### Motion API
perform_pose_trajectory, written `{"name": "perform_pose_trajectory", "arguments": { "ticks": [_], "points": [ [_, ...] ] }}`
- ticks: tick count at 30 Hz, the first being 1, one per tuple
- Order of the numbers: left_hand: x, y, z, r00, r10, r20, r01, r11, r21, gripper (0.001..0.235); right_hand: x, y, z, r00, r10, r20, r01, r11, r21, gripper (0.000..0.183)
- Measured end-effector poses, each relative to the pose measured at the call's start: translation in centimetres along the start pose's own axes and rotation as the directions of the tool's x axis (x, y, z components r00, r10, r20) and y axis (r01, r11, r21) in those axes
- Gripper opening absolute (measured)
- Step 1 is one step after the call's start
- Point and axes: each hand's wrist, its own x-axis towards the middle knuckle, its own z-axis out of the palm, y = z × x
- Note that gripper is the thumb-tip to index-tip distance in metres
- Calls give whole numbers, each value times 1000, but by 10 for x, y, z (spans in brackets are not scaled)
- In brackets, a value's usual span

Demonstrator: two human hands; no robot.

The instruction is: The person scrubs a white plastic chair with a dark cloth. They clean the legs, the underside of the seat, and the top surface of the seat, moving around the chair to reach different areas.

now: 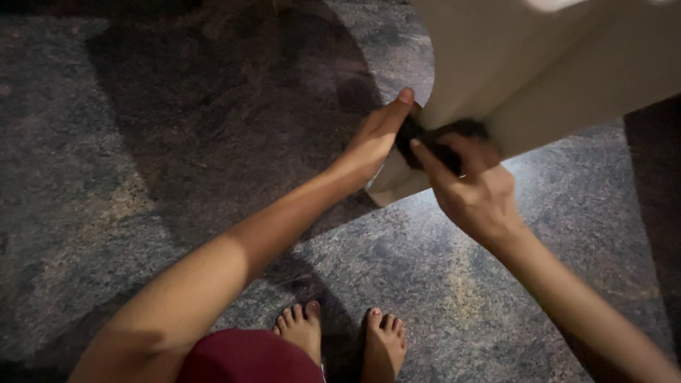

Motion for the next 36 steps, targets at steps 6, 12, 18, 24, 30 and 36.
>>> {"name": "perform_pose_trajectory", "arguments": {
  "ticks": [6, 12, 18, 24, 30, 36],
  "points": [
    [2, -2, 2, 997, 33, -68, -29, 998, 51, 72, -36, -5, 44, 977, -145, 155, 126, 985, 121, 48],
    [-2, -2, 3, 994, 93, -65, -90, 995, 49, 70, -66, -12, 106, 891, -327, 313, 317, 945, 84, 55],
    [0, -8, 3, 994, 79, -78, -75, 996, 51, 68, -107, -25, 169, 762, -417, 495, 460, 887, 39, 43],
    [-1, -5, 4, 991, 112, -77, -107, 992, 72, 69, -132, -32, 204, 751, -378, 541, 364, 921, 137, 45],
    [1, -1, 5, 996, 17, -90, -6, 994, 113, 72, -150, -33, 198, 739, -356, 572, 325, 932, 161, 59],
    [-2, 3, 3, 998, 33, -53, -30, 998, 52, 74, -165, -31, 202, 601, -289, 745, 80, 950, 303, 50]
  ]
}}
